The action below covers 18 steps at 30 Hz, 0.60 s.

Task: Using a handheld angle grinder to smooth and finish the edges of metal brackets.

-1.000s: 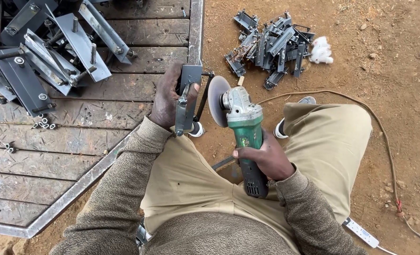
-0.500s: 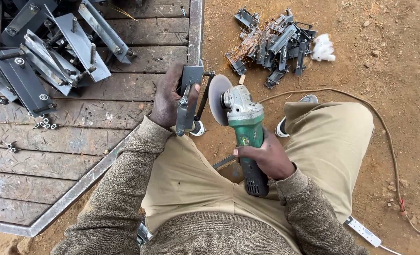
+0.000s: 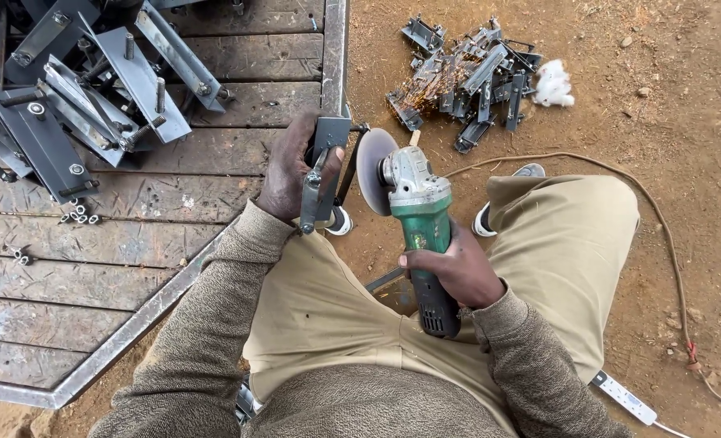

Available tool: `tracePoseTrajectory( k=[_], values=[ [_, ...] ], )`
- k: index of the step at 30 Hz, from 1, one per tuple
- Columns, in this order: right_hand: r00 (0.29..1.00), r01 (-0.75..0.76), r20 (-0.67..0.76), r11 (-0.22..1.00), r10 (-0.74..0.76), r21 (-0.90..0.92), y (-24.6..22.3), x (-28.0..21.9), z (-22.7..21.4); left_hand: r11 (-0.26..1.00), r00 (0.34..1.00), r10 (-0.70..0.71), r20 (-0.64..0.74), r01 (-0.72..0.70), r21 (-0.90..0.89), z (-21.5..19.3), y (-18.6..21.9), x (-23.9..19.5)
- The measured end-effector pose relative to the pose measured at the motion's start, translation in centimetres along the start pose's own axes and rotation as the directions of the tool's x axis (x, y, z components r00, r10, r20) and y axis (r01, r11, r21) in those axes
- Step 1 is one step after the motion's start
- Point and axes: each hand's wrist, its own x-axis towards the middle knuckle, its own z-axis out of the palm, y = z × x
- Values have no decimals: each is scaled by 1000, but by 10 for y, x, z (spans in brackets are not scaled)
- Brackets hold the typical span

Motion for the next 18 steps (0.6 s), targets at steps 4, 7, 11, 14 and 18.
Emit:
tracePoseTrajectory(
  k=[4,7,11,14,18],
  values=[
    [1000,-5,7,1000,5,-26,-5,-3,2,999,1000,9,-2,-9,53,0,3,1],
    [1000,10,13,999,-9,-34,-1,-2,2,1000,1000,-21,-9,21,9,0,5,2],
    [1000,-14,-6,1000,14,-18,1,0,1,1000,1000,-12,17,12,7,-2,1,3],
    [998,-43,-41,999,43,-11,-6,-1,0,1000,1000,-6,22,5,14,-1,10,2],
    [995,-69,-75,997,67,-25,-7,0,2,1000,999,-9,30,8,30,-1,12,2]
  ],
)
